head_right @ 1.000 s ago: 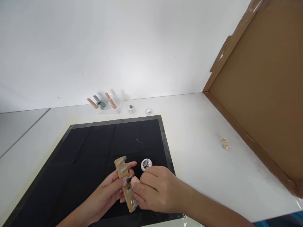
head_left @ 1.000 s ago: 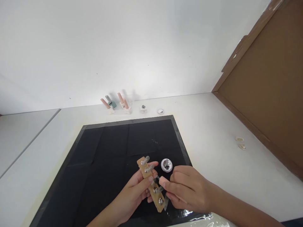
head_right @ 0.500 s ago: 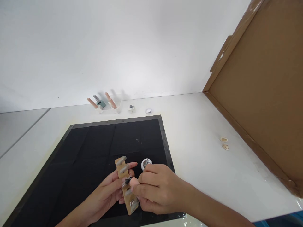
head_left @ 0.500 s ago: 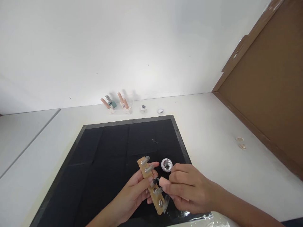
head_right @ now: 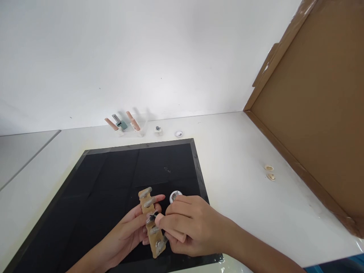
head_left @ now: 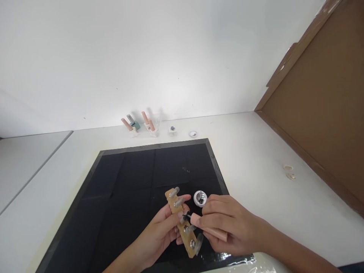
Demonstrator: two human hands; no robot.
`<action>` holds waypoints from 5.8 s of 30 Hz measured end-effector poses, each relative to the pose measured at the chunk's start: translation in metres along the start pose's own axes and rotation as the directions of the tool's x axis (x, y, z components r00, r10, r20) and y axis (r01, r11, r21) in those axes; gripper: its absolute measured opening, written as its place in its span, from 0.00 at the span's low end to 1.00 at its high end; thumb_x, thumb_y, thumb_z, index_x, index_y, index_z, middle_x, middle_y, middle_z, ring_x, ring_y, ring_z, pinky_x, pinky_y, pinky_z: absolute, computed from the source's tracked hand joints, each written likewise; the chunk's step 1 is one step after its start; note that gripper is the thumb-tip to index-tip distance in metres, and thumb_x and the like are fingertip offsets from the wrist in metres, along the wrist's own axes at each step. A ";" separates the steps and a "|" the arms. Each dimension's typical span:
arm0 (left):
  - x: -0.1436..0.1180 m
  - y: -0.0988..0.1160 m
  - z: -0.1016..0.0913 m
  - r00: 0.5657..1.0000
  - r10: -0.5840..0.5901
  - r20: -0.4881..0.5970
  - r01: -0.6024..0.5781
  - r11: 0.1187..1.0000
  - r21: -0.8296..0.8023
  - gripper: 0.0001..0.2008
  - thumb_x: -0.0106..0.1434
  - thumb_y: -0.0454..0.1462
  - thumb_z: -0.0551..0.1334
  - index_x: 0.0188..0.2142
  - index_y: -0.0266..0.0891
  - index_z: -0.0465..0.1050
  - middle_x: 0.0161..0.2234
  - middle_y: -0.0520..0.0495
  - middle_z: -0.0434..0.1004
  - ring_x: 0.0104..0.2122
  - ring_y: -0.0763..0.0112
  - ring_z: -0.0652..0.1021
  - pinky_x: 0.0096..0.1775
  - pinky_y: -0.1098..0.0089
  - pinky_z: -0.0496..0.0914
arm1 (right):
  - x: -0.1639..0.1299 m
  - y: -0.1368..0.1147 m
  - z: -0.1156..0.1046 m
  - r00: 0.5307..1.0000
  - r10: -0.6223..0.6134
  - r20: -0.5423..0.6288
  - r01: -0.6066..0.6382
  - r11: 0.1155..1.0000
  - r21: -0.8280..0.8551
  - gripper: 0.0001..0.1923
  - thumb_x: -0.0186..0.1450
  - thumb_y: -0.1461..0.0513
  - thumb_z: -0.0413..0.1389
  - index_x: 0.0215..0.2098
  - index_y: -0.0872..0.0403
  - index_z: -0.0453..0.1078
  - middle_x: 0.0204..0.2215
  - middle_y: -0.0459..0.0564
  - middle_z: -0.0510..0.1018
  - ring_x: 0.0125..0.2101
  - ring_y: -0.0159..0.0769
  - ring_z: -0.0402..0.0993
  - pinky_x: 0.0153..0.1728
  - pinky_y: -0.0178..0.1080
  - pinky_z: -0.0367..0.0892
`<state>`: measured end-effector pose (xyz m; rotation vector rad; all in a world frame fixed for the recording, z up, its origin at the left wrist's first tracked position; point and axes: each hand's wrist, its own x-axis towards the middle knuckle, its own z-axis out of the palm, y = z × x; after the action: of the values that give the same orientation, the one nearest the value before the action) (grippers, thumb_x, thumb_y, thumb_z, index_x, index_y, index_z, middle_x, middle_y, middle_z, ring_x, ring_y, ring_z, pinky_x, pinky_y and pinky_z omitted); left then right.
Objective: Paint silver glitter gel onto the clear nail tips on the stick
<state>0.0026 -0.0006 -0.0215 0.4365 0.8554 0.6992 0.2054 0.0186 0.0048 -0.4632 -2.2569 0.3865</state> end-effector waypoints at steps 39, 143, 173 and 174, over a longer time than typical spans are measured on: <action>0.001 -0.005 -0.004 1.000 0.014 0.002 -0.014 0.999 0.041 0.20 0.55 0.42 0.68 0.48 0.45 0.73 0.33 0.52 0.69 0.24 0.78 0.68 0.25 0.72 0.59 | -0.002 0.002 -0.005 0.984 0.091 0.153 -0.117 0.978 0.172 0.14 0.59 0.73 0.46 0.33 0.55 0.72 0.27 0.49 0.67 0.24 0.32 0.60 0.26 0.35 0.60; 0.001 -0.008 -0.004 0.996 0.063 0.056 -0.069 0.991 0.115 0.21 0.56 0.44 0.67 0.50 0.48 0.71 0.32 0.52 0.65 0.27 0.76 0.67 0.26 0.72 0.58 | -0.001 -0.002 0.010 0.929 0.276 -0.246 -0.287 0.958 -0.008 0.03 0.58 0.67 0.59 0.27 0.55 0.71 0.17 0.47 0.75 0.18 0.32 0.67 0.18 0.34 0.62; 0.000 -0.016 -0.008 0.963 0.267 0.015 -0.252 0.887 0.388 0.23 0.62 0.47 0.60 0.56 0.50 0.64 0.34 0.51 0.64 0.29 0.73 0.63 0.30 0.71 0.61 | -0.004 -0.001 0.007 0.851 0.487 -0.196 -0.432 0.862 0.266 0.09 0.62 0.61 0.57 0.25 0.53 0.75 0.16 0.44 0.69 0.18 0.29 0.64 0.17 0.32 0.58; 0.000 -0.016 -0.008 0.962 0.272 0.018 -0.256 0.878 0.404 0.23 0.62 0.46 0.59 0.56 0.50 0.63 0.34 0.51 0.64 0.29 0.73 0.63 0.31 0.71 0.61 | -0.004 -0.001 0.007 0.856 0.494 -0.154 -0.430 0.844 0.320 0.09 0.62 0.60 0.57 0.25 0.53 0.75 0.17 0.44 0.69 0.18 0.29 0.64 0.18 0.31 0.58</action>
<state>0.0023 -0.0113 -0.0353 0.9282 0.9915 0.7850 0.2025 0.0152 -0.0023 -0.8658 -1.8084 0.8399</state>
